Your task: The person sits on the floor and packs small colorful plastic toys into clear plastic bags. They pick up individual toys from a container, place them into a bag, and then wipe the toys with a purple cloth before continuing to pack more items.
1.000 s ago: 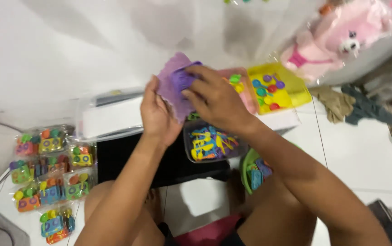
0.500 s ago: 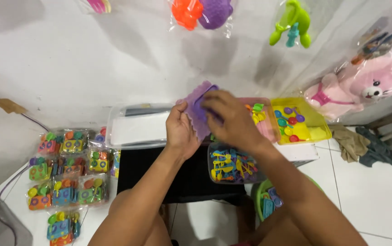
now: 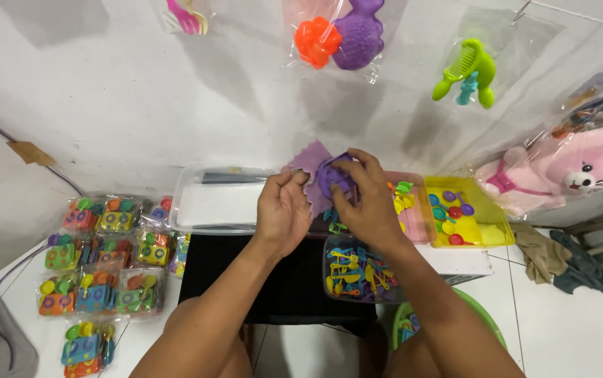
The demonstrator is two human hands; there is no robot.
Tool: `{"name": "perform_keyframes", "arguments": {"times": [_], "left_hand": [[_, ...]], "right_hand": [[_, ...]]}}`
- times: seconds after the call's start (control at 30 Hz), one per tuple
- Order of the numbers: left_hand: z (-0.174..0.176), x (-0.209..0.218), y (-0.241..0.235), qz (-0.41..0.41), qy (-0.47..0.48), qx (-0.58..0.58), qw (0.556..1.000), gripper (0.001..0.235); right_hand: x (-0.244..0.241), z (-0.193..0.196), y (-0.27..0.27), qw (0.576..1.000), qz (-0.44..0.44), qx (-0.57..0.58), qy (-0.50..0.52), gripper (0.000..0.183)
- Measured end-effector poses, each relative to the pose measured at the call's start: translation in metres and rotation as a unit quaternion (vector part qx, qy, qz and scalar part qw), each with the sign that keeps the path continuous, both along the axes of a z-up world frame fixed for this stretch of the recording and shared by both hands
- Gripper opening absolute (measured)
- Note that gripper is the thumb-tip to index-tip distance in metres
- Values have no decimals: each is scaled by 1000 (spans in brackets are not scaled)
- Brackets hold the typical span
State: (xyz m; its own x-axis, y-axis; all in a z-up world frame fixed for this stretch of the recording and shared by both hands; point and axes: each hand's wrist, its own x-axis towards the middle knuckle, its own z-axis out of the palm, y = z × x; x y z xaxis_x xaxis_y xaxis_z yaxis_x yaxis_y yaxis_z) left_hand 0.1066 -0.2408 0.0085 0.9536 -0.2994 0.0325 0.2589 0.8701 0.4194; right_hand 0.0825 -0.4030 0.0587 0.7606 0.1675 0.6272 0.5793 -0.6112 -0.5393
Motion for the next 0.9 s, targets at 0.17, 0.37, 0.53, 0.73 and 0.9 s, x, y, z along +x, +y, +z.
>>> {"name": "perform_keyframes", "arguments": {"times": [0.17,0.37,0.53,0.73,0.9], "left_hand": [[4,-14,-16,69,-49,174,981,15],[18,-17,-24,137,-112,366,914,27],[34,-22,-31,135,-17,282,950,40],[6,-5,-24,78,55,81,992,18],[-27,9,-24,26,8,111,993,20]], "right_hand": [[3,-8,-1,997,-19,74,18,35],[-7,-8,0,989,-10,127,72,38],[-16,-8,8,997,8,76,26,45],[-12,12,1,987,120,-35,-98,39],[-14,29,-10,981,182,-49,-50,40]]}}
